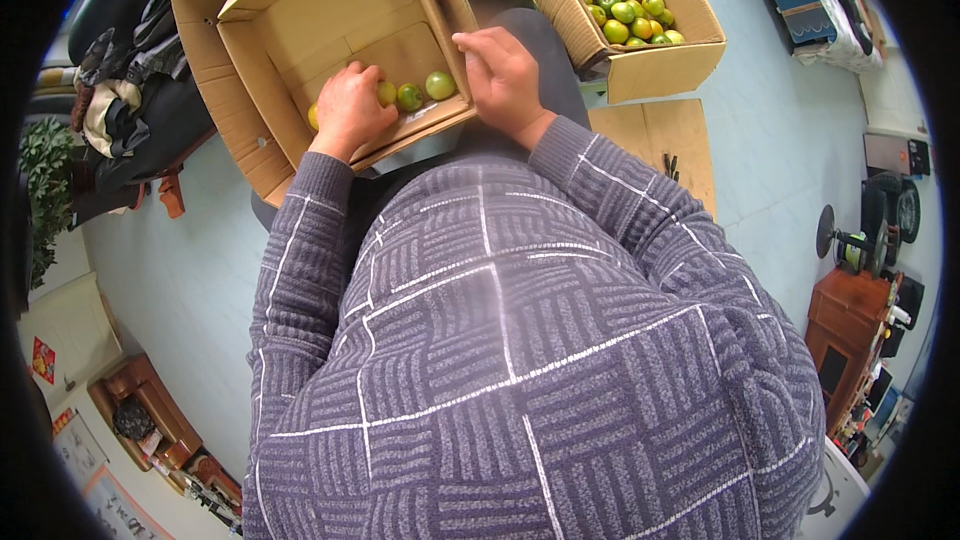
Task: The person sits on the floor and transfers small green citrus fruits from a large cardboard box into a smaller box. They pick up fruits one by one or in small groups, place them into the smaller box, and occasionally adjust the arrangement.
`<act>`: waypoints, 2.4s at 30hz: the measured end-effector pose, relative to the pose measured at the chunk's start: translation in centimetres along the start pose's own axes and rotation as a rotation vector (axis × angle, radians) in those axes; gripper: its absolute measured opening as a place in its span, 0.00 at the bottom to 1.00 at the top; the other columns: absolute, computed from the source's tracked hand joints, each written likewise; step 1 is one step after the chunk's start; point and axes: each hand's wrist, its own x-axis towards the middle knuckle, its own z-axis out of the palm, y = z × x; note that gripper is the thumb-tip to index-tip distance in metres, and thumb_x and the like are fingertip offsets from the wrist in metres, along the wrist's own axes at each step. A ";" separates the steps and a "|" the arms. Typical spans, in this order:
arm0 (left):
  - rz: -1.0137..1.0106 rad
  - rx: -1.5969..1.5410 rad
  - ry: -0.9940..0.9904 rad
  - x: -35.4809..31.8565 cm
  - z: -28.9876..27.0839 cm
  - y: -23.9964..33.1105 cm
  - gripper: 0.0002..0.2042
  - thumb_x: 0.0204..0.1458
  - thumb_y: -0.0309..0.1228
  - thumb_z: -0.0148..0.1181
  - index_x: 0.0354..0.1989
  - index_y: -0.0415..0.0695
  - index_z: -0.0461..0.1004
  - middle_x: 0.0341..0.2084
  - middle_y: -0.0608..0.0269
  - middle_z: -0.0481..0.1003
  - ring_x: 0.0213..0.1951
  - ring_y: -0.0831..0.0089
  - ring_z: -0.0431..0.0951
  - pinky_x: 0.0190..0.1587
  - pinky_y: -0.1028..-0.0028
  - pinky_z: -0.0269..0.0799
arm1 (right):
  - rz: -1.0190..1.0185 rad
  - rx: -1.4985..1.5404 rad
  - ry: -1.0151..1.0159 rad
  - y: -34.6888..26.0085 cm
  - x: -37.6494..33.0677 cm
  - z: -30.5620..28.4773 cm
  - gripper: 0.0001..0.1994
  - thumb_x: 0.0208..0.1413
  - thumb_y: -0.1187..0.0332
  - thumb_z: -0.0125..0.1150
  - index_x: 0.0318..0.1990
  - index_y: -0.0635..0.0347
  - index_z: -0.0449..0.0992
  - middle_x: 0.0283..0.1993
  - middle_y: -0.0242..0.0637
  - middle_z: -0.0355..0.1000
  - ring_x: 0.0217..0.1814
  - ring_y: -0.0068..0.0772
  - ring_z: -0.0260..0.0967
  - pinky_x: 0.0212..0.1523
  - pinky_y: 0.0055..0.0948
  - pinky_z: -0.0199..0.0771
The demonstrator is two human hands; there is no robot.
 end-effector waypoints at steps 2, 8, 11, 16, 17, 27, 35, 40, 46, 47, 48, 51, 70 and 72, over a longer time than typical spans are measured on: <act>0.019 0.022 0.010 0.1 0.6 -0.2 0.19 0.44 0.33 0.73 0.47 0.45 0.87 0.43 0.52 0.82 0.50 0.50 0.84 0.56 0.54 0.81 | 0.013 0.013 -0.003 0.1 0.0 0.0 0.11 0.65 0.79 0.63 0.51 0.60 0.87 0.45 0.46 0.84 0.46 0.50 0.83 0.47 0.41 0.85; 0.074 0.040 0.275 0.9 1.9 -1.0 0.18 0.46 0.29 0.74 0.49 0.46 0.86 0.48 0.53 0.82 0.51 0.50 0.83 0.56 0.55 0.82 | 0.010 0.006 -0.003 0.0 -0.1 -0.1 0.11 0.65 0.78 0.64 0.51 0.59 0.88 0.45 0.45 0.84 0.46 0.50 0.84 0.48 0.41 0.85; -0.024 -0.101 0.369 1.0 1.5 -0.9 0.19 0.49 0.32 0.76 0.51 0.46 0.86 0.49 0.54 0.82 0.52 0.50 0.84 0.55 0.55 0.82 | 0.025 0.016 -0.004 0.0 -0.1 -0.1 0.11 0.65 0.78 0.64 0.51 0.59 0.88 0.46 0.45 0.84 0.46 0.49 0.84 0.48 0.40 0.85; -0.083 -0.139 -0.148 -0.4 -0.4 -1.6 0.17 0.56 0.39 0.75 0.50 0.46 0.88 0.47 0.54 0.85 0.53 0.51 0.86 0.54 0.55 0.82 | 0.021 0.010 -0.007 0.1 -0.1 -0.1 0.12 0.65 0.78 0.64 0.51 0.59 0.88 0.46 0.45 0.84 0.46 0.49 0.84 0.48 0.40 0.85; -0.106 -0.155 -0.087 -0.6 -0.6 -1.6 0.15 0.57 0.39 0.74 0.48 0.46 0.88 0.46 0.55 0.85 0.52 0.51 0.86 0.53 0.55 0.83 | 0.017 0.010 -0.007 0.1 -0.1 -0.1 0.12 0.64 0.78 0.64 0.51 0.59 0.88 0.46 0.45 0.84 0.46 0.49 0.84 0.48 0.40 0.85; -0.358 -0.426 0.517 -6.2 -1.5 -2.3 0.07 0.65 0.36 0.67 0.42 0.48 0.87 0.39 0.60 0.87 0.40 0.55 0.88 0.43 0.59 0.83 | 0.007 0.003 0.002 0.1 -0.1 0.1 0.11 0.64 0.78 0.63 0.51 0.60 0.87 0.45 0.46 0.84 0.46 0.50 0.83 0.47 0.41 0.85; -0.246 0.072 0.411 -7.1 0.3 -1.8 0.15 0.61 0.37 0.71 0.55 0.47 0.85 0.64 0.54 0.80 0.63 0.50 0.80 0.62 0.56 0.81 | -0.043 -0.032 -0.019 -0.2 0.3 -0.4 0.11 0.64 0.81 0.62 0.50 0.62 0.86 0.44 0.46 0.83 0.45 0.50 0.83 0.48 0.41 0.84; -0.200 0.131 0.159 -6.5 -0.1 -3.4 0.23 0.59 0.39 0.73 0.60 0.43 0.83 0.69 0.48 0.76 0.67 0.48 0.77 0.66 0.55 0.77 | -0.010 -0.022 -0.014 -0.8 0.4 -0.6 0.10 0.64 0.76 0.64 0.50 0.56 0.87 0.44 0.41 0.83 0.46 0.49 0.83 0.46 0.43 0.86; -0.368 0.139 0.156 -6.8 0.5 -3.3 0.24 0.59 0.40 0.75 0.60 0.41 0.82 0.67 0.47 0.76 0.66 0.48 0.77 0.65 0.55 0.78 | -0.028 0.025 0.012 -1.5 1.0 -0.9 0.10 0.65 0.74 0.66 0.51 0.55 0.87 0.46 0.40 0.83 0.46 0.48 0.83 0.46 0.42 0.87; -0.361 0.125 0.153 -6.9 0.5 -3.3 0.23 0.59 0.40 0.75 0.60 0.41 0.82 0.67 0.46 0.75 0.66 0.47 0.77 0.65 0.54 0.78 | -0.014 0.007 -0.004 -1.3 1.2 -1.3 0.10 0.66 0.73 0.66 0.51 0.55 0.87 0.46 0.40 0.83 0.45 0.49 0.84 0.46 0.42 0.87; -0.342 0.118 0.168 -6.9 0.6 -3.3 0.23 0.60 0.40 0.74 0.60 0.41 0.82 0.68 0.46 0.75 0.67 0.47 0.76 0.65 0.54 0.77 | -0.023 0.001 0.004 -0.9 1.5 -2.0 0.10 0.66 0.73 0.66 0.51 0.56 0.87 0.46 0.40 0.83 0.45 0.49 0.84 0.46 0.42 0.87; -0.298 0.094 0.224 -7.1 0.4 -3.3 0.23 0.61 0.39 0.74 0.60 0.40 0.82 0.68 0.45 0.74 0.68 0.45 0.75 0.66 0.53 0.77 | 0.017 -0.038 0.138 2.4 3.5 -5.1 0.08 0.70 0.69 0.65 0.51 0.58 0.86 0.45 0.43 0.85 0.46 0.50 0.85 0.47 0.41 0.87; 0.343 -0.049 0.156 -6.9 0.9 4.4 0.13 0.54 0.33 0.75 0.47 0.48 0.84 0.37 0.63 0.82 0.40 0.60 0.85 0.39 0.61 0.83 | 0.572 -1.126 -0.749 22.5 7.1 -17.0 0.16 0.68 0.63 0.63 0.59 0.51 0.85 0.60 0.51 0.79 0.61 0.57 0.82 0.60 0.54 0.84; 0.326 -0.002 0.149 -6.7 1.2 4.7 0.11 0.54 0.29 0.69 0.46 0.48 0.82 0.35 0.64 0.81 0.38 0.60 0.84 0.39 0.61 0.83 | 0.538 -1.127 -0.756 22.5 7.2 -17.0 0.14 0.70 0.65 0.59 0.57 0.53 0.85 0.58 0.53 0.79 0.59 0.58 0.83 0.58 0.55 0.85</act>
